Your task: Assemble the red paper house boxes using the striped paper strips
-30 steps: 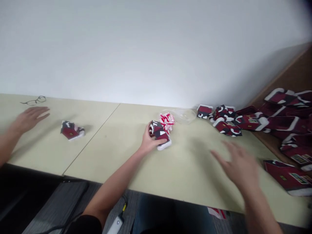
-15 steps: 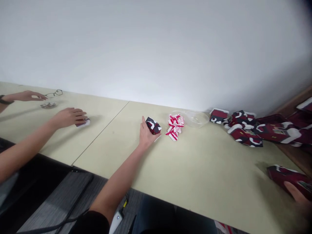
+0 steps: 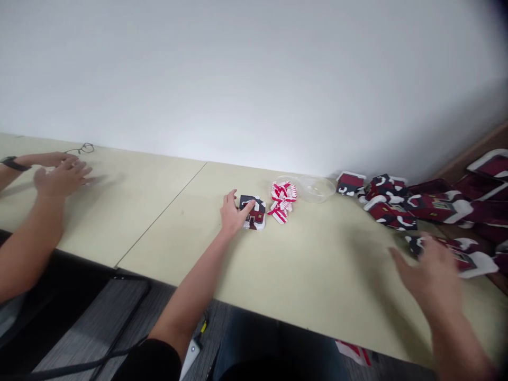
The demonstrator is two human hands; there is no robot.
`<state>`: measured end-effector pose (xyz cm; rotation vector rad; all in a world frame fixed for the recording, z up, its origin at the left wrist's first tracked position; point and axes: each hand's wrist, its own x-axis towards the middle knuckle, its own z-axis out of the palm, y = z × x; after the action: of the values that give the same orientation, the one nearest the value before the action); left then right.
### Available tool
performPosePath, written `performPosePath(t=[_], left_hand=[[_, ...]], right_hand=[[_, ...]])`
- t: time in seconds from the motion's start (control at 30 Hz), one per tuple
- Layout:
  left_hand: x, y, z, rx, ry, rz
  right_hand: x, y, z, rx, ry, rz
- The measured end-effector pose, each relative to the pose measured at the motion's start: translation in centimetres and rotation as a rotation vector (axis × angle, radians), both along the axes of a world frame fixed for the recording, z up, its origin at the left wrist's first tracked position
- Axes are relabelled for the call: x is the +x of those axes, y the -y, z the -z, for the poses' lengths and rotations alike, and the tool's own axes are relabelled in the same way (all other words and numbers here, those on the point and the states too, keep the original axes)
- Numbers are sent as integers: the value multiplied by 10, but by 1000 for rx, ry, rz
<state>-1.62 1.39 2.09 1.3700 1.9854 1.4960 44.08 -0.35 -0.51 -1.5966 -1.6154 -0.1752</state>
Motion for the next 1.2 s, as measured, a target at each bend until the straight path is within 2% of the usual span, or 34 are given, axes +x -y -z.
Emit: performPosePath(t=[0.03, 0.13, 0.17, 0.27, 0.37, 0.53, 0.63, 0.7, 0.8, 0.9, 0.97, 1.07, 1.2], left_hand=[[-1, -1, 1, 15, 12, 23], [-4, -6, 3, 65, 166, 143], [-4, -7, 4, 77, 248, 191], [-5, -10, 6, 102, 458, 289], [-5, -11, 8, 116, 520, 280], [-5, -14, 11, 96, 459, 263], [-5, -16, 10, 87, 456, 249], [-5, -17, 10, 85, 467, 238], [-4, -16, 8, 77, 463, 232], [-2, -12, 4, 84, 389, 208], [1, -9, 2, 104, 295, 204], [6, -6, 1, 133, 194, 232], [9, -5, 6, 115, 201, 316]], right_hand=[[-24, -5, -2, -126, 54, -98], [-105, -25, -11, -411, 51, -505], [-131, -32, -15, -476, 83, -582], [-193, -49, -25, -505, 276, -670], [-225, -53, -27, -518, 469, -620], [-232, -49, -15, -464, 641, -426], [-227, -56, -3, -406, 621, -370], [-222, -62, 8, -305, 530, -370], [-218, -66, 21, -72, 286, -435], [-223, -58, 23, 79, 71, -596], [-231, -48, 19, 97, 26, -693], [-245, -36, 13, 101, 31, -768], [-255, -30, 13, 115, 71, -836]])
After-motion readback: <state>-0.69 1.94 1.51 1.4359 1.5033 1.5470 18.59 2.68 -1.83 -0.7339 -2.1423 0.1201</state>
